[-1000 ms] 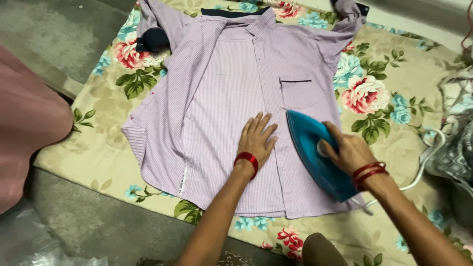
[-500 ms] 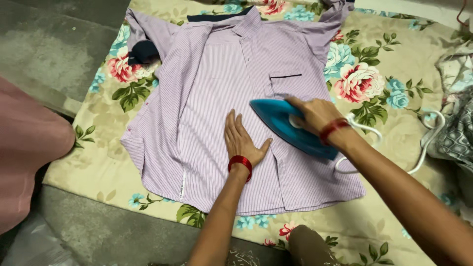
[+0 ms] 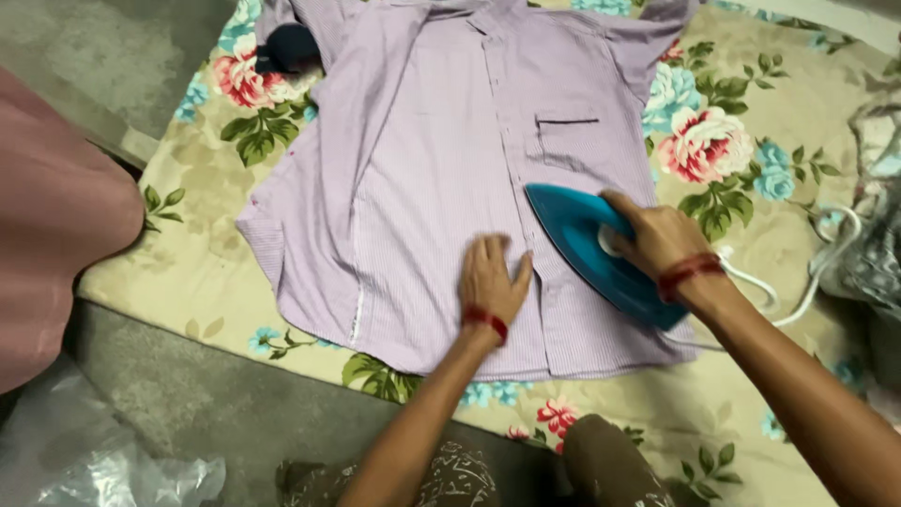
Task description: The person irons a light purple striped shirt laid out on a floral-patterned mat. They use a blue electric iron to smooth the front, sleeves, and collar, then button the shirt and adjust the collar.
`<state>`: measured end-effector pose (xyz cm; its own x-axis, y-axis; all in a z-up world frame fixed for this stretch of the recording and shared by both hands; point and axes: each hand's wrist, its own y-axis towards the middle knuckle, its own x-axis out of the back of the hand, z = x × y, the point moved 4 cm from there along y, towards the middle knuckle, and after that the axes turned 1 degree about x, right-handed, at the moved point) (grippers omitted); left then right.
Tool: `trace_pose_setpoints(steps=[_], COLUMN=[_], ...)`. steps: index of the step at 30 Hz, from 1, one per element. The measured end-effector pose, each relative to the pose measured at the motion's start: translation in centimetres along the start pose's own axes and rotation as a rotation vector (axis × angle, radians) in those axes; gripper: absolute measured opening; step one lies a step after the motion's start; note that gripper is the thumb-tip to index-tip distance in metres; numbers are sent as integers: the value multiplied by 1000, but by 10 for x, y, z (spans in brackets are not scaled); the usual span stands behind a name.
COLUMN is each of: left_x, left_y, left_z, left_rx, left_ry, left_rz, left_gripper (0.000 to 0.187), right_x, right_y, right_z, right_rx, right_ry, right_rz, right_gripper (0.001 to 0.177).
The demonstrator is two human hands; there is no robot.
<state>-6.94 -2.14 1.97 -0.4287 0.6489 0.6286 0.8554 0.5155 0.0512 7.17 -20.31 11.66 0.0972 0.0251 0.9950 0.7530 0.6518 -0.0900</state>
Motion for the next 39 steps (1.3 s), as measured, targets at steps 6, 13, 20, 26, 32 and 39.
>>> trace_pose_setpoints(steps=[6, 13, 20, 26, 32, 39], left_x=[-25, -65, -67, -67, -65, -41], left_y=[-78, -111, -118, -119, -117, -86], left_z=[-12, 9, 25, 37, 37, 56], left_rx=[275, 537, 524, 618, 615, 514], left_ry=[-84, -546, -627, -711, -723, -320], left_rz=[392, 589, 652, 677, 694, 690], left_gripper=[55, 26, 24, 16, 16, 20], right_x=[-5, -5, -9, -13, -10, -25], right_y=[-21, -78, -51, -77, -101, -124], right_z=[-2, 1, -2, -13, -31, -21], right_rx=[27, 387, 405, 535, 639, 645], right_ry=[-38, 12, -137, -125, -225, -115], right_rz=[129, 129, 149, 212, 425, 333], right_gripper=[64, 66, 55, 50, 54, 58])
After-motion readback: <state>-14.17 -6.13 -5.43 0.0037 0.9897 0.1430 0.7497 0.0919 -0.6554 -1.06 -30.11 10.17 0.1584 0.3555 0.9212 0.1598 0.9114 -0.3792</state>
